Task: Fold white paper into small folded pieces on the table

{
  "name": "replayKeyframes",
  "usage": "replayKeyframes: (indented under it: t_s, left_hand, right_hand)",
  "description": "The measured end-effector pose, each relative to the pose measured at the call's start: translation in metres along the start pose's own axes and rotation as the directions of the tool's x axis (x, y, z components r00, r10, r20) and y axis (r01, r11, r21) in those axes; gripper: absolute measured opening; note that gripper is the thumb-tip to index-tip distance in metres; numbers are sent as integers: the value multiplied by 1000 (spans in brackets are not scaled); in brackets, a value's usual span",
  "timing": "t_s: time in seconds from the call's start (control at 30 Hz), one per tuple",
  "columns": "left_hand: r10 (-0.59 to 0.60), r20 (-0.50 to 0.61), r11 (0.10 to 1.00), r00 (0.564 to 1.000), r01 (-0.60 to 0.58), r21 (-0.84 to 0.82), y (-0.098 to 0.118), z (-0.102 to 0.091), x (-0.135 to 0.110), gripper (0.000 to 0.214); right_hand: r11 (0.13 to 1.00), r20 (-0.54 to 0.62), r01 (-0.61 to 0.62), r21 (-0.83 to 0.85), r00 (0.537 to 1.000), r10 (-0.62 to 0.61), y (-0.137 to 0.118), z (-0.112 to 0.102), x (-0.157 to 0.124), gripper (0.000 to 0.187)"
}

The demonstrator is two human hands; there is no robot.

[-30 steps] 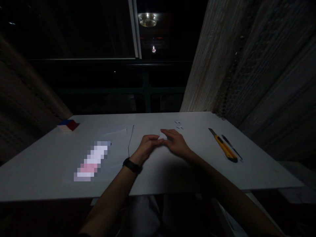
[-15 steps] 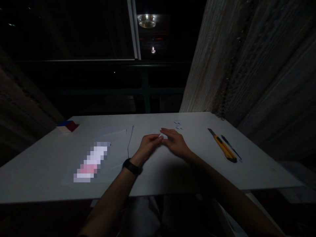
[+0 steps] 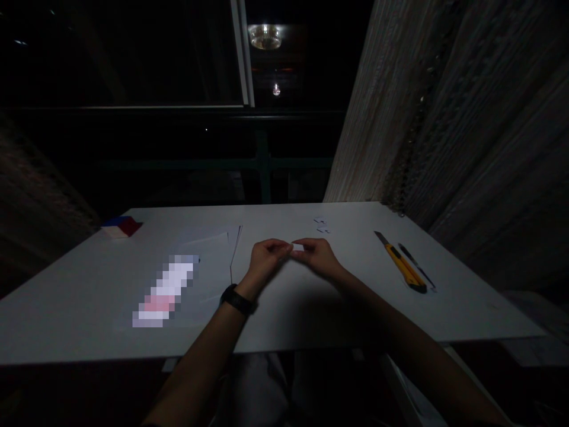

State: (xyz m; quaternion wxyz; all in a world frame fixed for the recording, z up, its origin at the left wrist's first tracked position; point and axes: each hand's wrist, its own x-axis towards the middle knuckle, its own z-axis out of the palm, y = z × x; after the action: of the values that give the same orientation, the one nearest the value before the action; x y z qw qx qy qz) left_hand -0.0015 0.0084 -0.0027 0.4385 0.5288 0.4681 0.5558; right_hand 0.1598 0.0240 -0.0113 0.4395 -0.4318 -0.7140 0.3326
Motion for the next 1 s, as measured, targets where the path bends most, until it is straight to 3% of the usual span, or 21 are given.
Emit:
replayKeyframes:
  t_s: [0.13,0.3,0.5,0.77,1.0]
  left_hand:
    - [41,30,995,999,-44,88,1,1,-1,30]
    - [-24,70,998,997,20,60,-2,2,-1,25]
    - [-120,85,980,989,132,-151,-4,3,-2,25]
    - [-114,91,990,989,121,-73,-4,3,-2,24]
    - [-141,79,988,987,145,-50,-5,4,-3,20]
  right_hand:
    - [967,118,-126,221,988,101,0,1,0,41]
    - [875,244,-297,383,946,214,-1,1,0,38]
    - [855,298,-341,390,926,233,-2,-2,3,34]
    - [827,348,-400,394,898,269,1,-3,5,34]
    - [842,348,-387,376,901,259,6,-2,5,33]
